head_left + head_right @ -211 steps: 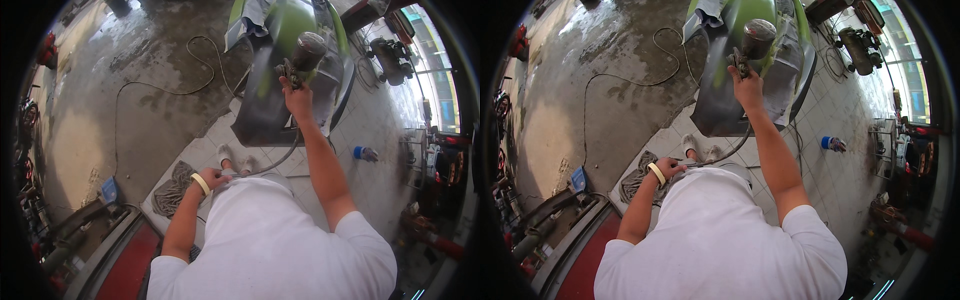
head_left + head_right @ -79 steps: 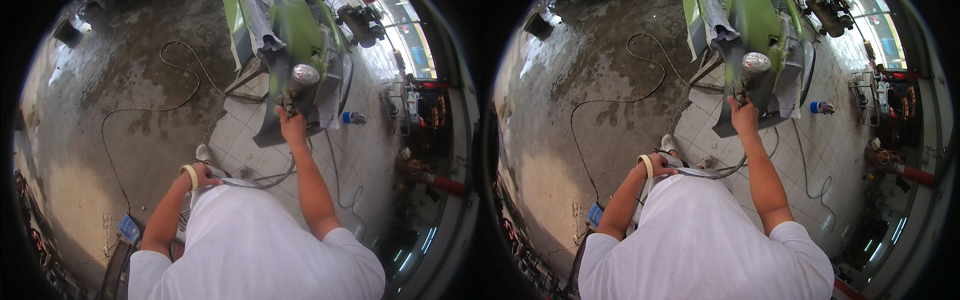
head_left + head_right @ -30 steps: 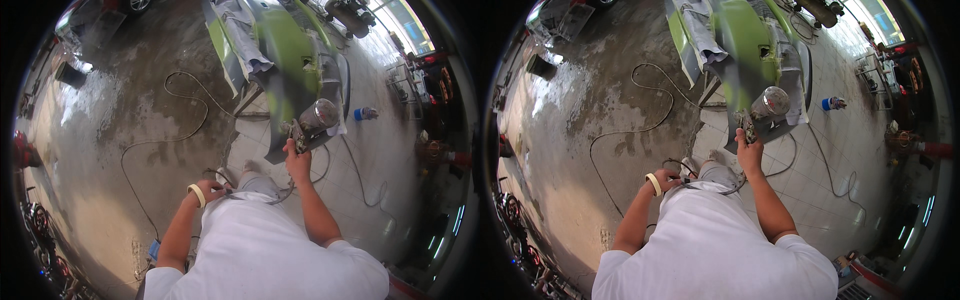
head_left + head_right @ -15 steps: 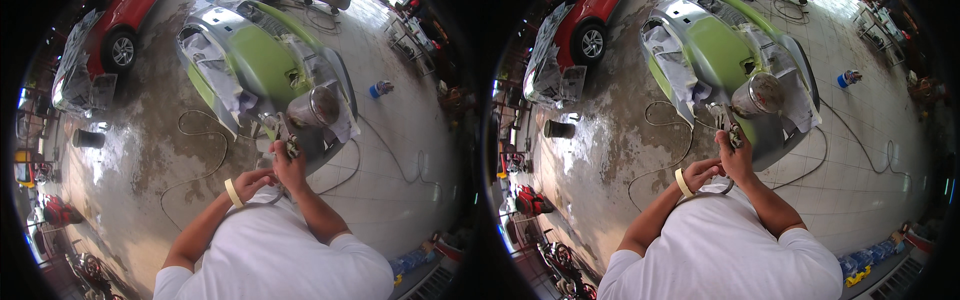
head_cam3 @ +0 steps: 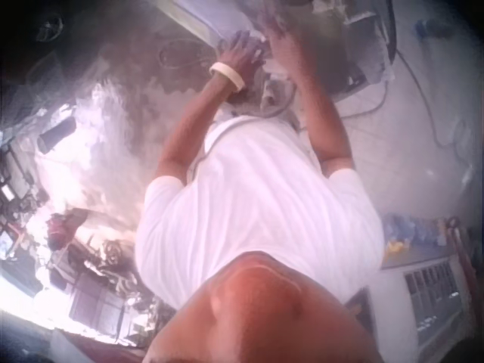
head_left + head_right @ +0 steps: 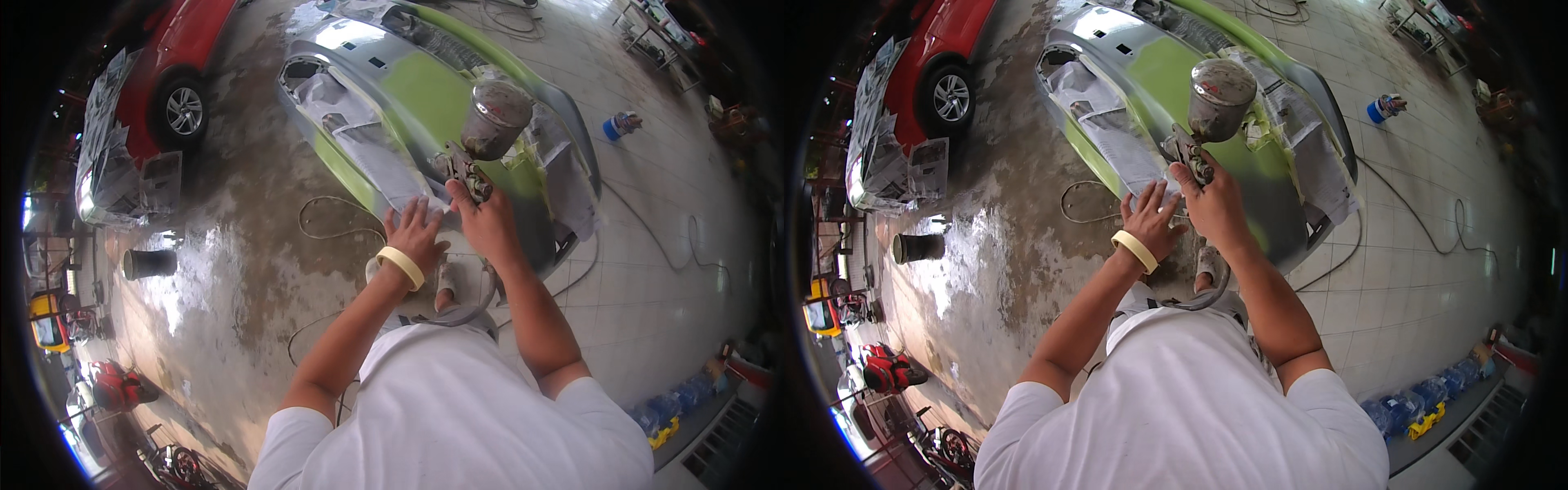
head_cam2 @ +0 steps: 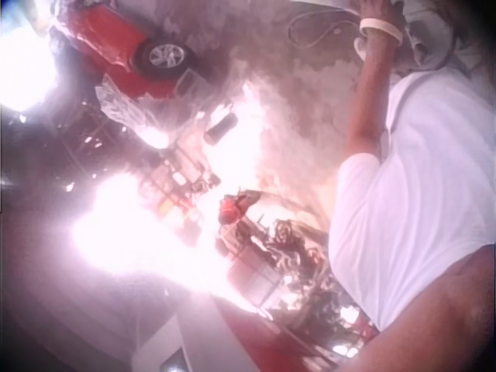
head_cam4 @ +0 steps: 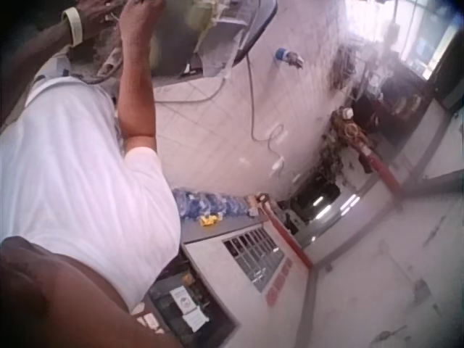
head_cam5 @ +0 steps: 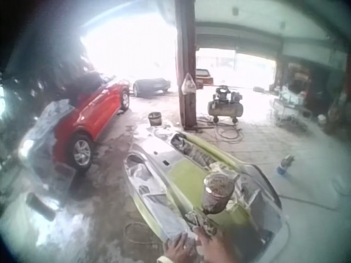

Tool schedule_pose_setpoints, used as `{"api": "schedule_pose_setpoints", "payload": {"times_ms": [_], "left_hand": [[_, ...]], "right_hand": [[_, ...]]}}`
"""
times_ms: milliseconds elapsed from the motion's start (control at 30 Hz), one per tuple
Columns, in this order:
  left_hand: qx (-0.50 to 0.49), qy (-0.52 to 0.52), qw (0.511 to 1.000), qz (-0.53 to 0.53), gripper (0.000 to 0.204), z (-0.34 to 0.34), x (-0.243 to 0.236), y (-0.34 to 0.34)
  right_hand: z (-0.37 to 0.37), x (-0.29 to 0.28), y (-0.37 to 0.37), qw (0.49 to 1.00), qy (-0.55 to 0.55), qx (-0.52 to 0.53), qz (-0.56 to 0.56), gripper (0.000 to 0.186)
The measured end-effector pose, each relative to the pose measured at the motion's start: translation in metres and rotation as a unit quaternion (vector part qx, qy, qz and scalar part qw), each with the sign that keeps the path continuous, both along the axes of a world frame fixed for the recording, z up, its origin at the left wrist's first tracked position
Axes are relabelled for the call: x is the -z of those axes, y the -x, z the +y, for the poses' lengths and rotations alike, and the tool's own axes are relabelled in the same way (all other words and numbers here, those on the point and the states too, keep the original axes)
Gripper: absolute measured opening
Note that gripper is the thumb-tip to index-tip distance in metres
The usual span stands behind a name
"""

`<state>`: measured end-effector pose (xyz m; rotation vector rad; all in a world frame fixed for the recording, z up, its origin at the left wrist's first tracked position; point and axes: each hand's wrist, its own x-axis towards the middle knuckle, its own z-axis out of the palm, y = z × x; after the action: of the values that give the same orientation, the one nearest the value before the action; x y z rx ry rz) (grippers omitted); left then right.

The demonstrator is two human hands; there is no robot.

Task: The person uses a spray gun to apply green paint to a car bumper that is masked with paper and tape. The person moves the spray gun in steady passes across the surface, covering the entire bumper with a uniform coat.

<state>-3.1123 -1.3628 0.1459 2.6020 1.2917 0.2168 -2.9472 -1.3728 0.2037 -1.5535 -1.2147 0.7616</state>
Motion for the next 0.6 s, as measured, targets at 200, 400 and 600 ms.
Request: {"api": "schedule_pose_setpoints", "payload": {"times_ms": [200,400,600], "left_hand": [[0.083,0.139,0.985,-0.06,0.06,0.036,0.046,0.054],[0.216,0.168,0.94,-0.204,0.047,0.092,0.062,0.103],[0.256,0.261,0.853,-0.373,0.025,0.138,0.091,0.135]], "right_hand": [[0.055,0.03,0.066,0.993,0.103,0.038,-0.045,0.053],[0.131,0.02,0.131,0.979,0.137,0.137,-0.057,0.061],[0.176,0.048,0.173,0.974,0.148,0.171,-0.034,0.057]]}}
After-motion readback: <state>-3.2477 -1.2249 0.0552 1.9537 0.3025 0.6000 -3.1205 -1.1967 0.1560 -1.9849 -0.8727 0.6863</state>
